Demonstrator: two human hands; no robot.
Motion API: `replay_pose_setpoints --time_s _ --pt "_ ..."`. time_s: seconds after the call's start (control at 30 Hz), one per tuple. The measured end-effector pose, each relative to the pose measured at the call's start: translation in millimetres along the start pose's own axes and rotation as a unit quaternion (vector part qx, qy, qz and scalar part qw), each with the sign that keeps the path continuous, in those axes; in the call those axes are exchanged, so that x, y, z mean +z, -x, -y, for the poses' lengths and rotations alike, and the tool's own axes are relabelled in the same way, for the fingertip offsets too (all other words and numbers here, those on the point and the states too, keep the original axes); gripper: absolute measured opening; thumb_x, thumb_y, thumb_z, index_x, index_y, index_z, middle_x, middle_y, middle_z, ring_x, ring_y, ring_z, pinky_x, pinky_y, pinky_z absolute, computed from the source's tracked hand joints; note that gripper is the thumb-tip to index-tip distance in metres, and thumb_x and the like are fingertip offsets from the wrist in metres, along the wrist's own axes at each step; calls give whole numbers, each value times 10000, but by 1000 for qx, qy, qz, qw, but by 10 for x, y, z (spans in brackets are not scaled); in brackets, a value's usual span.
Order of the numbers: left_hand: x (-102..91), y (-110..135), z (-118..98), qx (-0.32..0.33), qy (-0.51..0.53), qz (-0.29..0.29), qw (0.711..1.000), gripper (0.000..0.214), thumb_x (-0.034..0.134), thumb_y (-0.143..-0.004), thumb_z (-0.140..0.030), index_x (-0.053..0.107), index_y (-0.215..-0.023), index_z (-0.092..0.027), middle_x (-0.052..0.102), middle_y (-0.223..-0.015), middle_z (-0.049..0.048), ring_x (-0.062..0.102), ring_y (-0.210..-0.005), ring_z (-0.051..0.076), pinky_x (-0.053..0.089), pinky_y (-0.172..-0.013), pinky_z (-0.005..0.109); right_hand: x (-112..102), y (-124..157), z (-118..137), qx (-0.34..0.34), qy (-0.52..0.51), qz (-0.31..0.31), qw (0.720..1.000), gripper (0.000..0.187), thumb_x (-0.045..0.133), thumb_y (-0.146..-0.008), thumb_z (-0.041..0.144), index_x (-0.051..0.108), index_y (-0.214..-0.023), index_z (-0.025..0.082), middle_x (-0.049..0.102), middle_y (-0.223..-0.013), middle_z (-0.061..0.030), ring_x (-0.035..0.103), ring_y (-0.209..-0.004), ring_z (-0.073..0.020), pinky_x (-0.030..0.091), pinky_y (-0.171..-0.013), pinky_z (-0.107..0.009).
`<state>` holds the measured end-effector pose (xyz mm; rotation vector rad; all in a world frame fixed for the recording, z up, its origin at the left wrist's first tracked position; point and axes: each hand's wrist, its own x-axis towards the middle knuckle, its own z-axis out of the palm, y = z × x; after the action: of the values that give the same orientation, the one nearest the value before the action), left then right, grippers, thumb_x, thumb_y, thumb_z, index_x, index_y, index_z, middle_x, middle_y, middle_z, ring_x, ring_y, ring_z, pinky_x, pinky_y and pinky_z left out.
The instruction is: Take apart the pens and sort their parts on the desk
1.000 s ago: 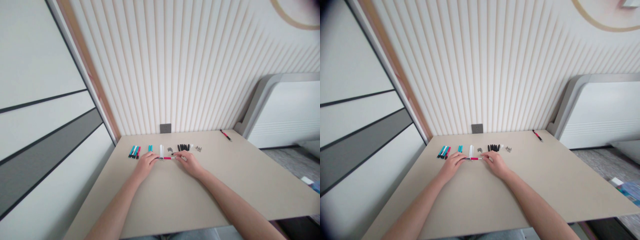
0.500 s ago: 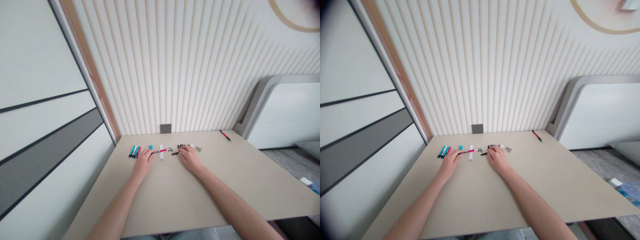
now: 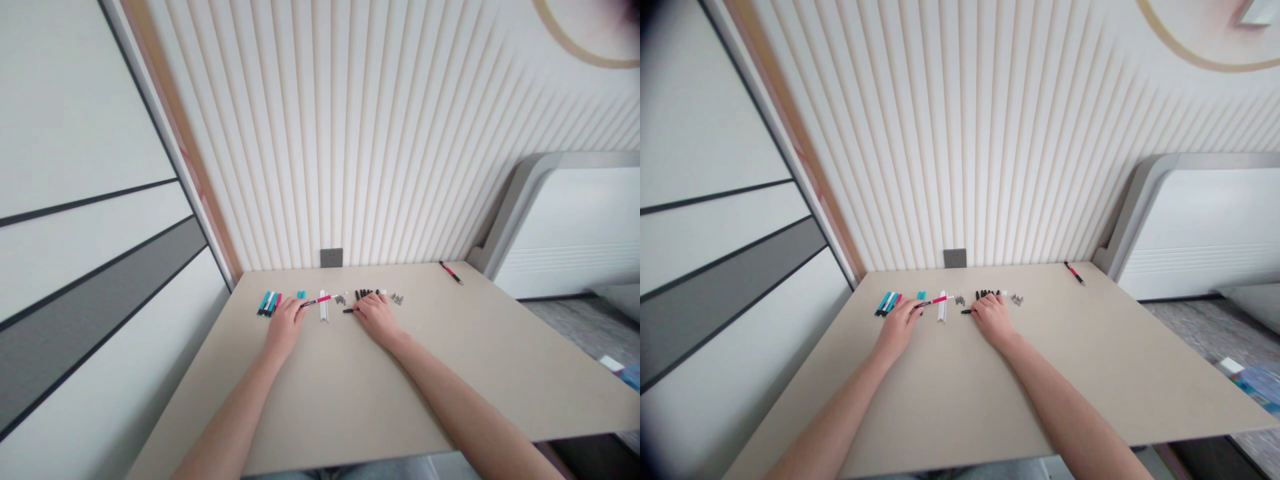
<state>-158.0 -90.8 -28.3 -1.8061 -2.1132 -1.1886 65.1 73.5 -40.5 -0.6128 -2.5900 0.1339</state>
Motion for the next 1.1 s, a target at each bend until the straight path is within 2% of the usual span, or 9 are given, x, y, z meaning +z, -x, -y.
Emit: replay_pose_setpoints --time_s 0.1,0.3,0.7,1.1 --pt "-1 2 1 -1 -5 -5 1000 178 479 -953 -246 635 -1029 -206 653 -978 67 605 -950 223 486 -862 384 -4 0 9 3 1 -9 1000 141 539 -945 265 674 -916 238 713 -908 -46 564 -931 -219 317 -813 -354" --pt "-2 -1 -4 -1 -1 0 1000 174 476 -955 -240 631 -1025 -206 651 -979 63 607 -948 221 488 -853 377 25 -70 43 55 45 -40 997 154 529 -939 254 681 -951 231 711 -927 -73 574 -938 -234 313 -851 -363" --pt "-6 -2 -43 2 2 7 1000 172 480 -952 -238 640 -1008 -208 646 -963 51 617 -931 214 488 -838 358 102 -159 89 60 97 -24 993 214 490 -951 246 684 -873 202 698 -873 -97 565 -917 -242 297 -800 -361" --pt "18 -1 3 8 -21 14 1000 148 504 -938 -230 644 -982 -206 651 -938 44 629 -910 221 504 -817 356 77 -171 96 64 110 5 992 231 485 -977 324 687 -956 213 695 -950 -75 551 -956 -220 273 -813 -338"
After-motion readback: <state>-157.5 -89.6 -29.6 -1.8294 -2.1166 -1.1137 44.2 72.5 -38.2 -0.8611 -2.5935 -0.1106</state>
